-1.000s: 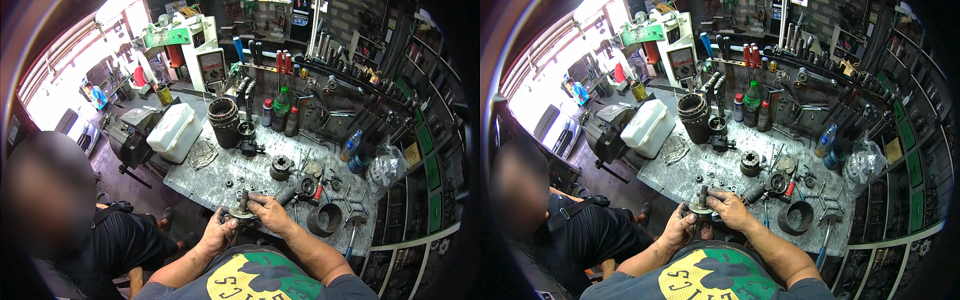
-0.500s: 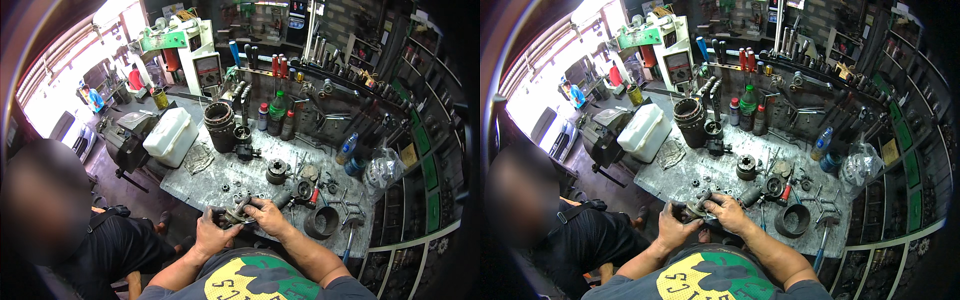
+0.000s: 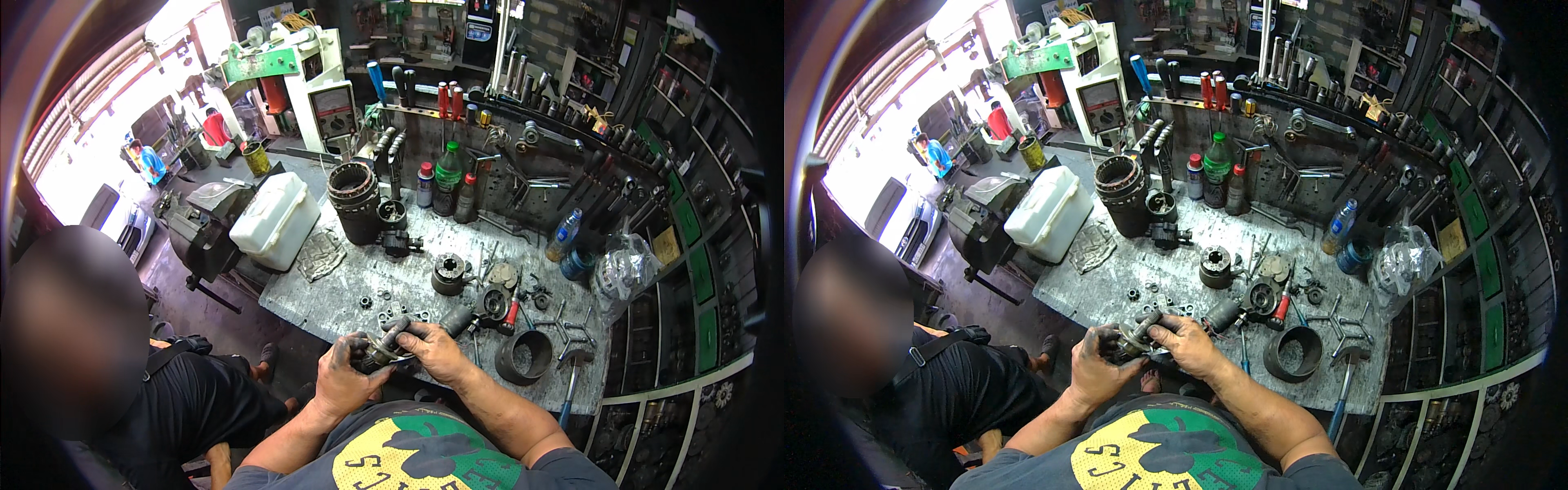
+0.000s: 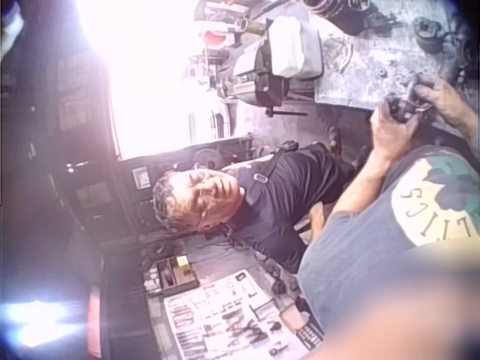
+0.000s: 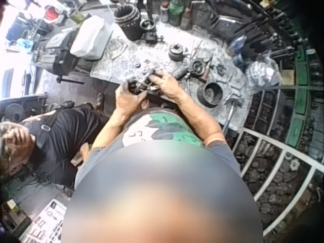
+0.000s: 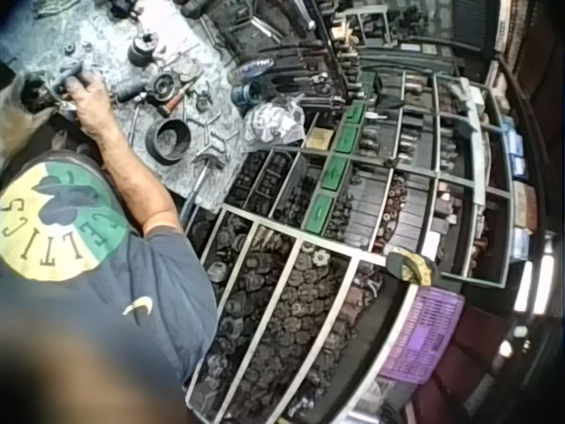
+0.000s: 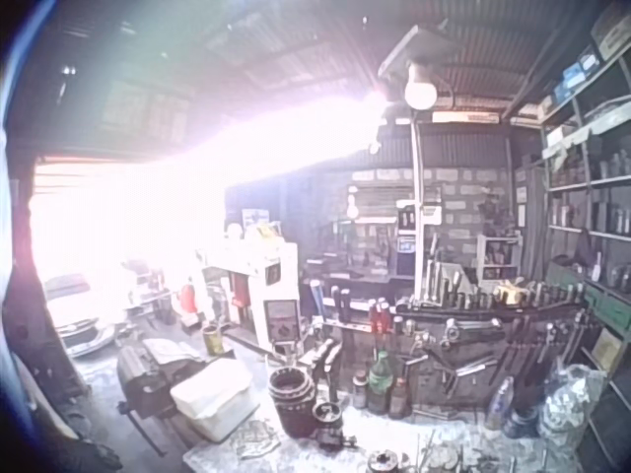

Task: The person assembles small mechanical components on a workbench, using a hammer to tap parts into place and a screwdriver to adjust fasteners. They handle cylindrical housings, bearings, and shafts, occasionally inspecting fit and alignment while a coworker observes nearby.

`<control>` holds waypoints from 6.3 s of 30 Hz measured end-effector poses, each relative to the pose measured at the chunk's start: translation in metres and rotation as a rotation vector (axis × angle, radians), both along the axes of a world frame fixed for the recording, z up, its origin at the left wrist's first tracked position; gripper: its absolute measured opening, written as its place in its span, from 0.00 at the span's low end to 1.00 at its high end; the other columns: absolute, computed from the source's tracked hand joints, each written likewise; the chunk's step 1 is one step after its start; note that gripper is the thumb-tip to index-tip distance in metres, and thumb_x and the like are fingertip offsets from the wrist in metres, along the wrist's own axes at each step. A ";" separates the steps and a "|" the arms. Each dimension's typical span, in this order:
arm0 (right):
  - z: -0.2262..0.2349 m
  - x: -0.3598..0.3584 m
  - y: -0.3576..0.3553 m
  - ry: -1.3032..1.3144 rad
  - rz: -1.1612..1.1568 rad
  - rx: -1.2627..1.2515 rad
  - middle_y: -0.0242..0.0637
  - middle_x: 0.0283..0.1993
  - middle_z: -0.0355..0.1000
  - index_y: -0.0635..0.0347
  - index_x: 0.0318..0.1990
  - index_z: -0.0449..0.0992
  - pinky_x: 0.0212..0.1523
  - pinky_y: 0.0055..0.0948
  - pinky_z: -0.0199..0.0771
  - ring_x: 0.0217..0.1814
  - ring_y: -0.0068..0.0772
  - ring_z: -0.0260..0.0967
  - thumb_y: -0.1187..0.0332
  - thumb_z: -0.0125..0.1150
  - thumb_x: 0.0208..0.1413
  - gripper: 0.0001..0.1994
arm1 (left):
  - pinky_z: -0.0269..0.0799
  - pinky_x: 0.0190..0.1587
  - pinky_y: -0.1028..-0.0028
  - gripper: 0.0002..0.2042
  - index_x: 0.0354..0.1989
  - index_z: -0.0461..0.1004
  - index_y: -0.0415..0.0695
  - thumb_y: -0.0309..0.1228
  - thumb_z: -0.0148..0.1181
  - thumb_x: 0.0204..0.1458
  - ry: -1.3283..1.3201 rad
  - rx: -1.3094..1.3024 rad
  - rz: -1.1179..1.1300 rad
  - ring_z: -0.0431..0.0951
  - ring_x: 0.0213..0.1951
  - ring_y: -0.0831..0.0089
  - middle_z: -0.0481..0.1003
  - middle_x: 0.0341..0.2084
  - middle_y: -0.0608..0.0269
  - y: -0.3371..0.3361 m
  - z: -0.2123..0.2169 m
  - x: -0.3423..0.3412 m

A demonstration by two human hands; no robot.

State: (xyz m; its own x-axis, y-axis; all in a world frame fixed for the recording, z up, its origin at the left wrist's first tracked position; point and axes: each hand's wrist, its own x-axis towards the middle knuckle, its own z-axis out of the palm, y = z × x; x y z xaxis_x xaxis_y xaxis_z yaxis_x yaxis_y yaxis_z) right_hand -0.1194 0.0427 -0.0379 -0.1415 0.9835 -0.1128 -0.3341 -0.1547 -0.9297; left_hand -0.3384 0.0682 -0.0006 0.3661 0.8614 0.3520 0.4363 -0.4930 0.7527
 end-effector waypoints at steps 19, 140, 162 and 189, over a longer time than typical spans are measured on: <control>-0.002 -0.002 -0.004 0.049 0.012 0.024 0.33 0.54 0.84 0.64 0.63 0.82 0.61 0.30 0.77 0.55 0.24 0.77 0.61 0.63 0.76 0.18 | 0.85 0.46 0.61 0.34 0.53 0.75 0.37 0.31 0.89 0.38 -0.013 0.105 -0.046 0.88 0.44 0.49 0.83 0.47 0.46 -0.002 0.000 -0.005; 0.028 0.058 -0.066 -0.104 -0.131 0.072 0.34 0.59 0.78 0.67 0.65 0.78 0.67 0.29 0.78 0.62 0.25 0.76 0.80 0.72 0.64 0.22 | 0.77 0.54 0.72 0.31 0.59 0.80 0.31 0.37 0.80 0.48 -0.328 -0.553 -0.254 0.79 0.47 0.76 0.81 0.46 0.60 -0.003 0.006 0.011; 0.036 0.045 -0.059 -0.676 -0.062 0.693 0.49 0.56 0.85 0.59 0.63 0.81 0.56 0.41 0.87 0.52 0.48 0.87 0.71 0.80 0.56 0.26 | 0.83 0.41 0.75 0.32 0.66 0.76 0.31 0.33 0.78 0.55 -0.395 -0.805 -0.381 0.83 0.41 0.77 0.84 0.46 0.60 -0.003 0.006 -0.001; 0.055 0.041 -0.062 -0.620 -0.198 0.307 0.49 0.54 0.86 0.65 0.58 0.85 0.60 0.36 0.82 0.56 0.39 0.85 0.65 0.82 0.55 0.24 | 0.81 0.35 0.72 0.31 0.64 0.73 0.35 0.39 0.77 0.57 -0.829 -1.288 -0.391 0.84 0.40 0.72 0.83 0.46 0.56 -0.002 -0.013 0.011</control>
State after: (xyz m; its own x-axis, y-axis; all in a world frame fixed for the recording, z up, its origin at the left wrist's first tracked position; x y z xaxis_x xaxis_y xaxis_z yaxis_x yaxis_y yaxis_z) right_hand -0.0788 -0.0188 0.0171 0.0436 0.9842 0.1714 0.2748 0.1531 -0.9492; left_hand -0.3271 0.0665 -0.0133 0.7140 0.6306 -0.3041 -0.2881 0.6606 0.6933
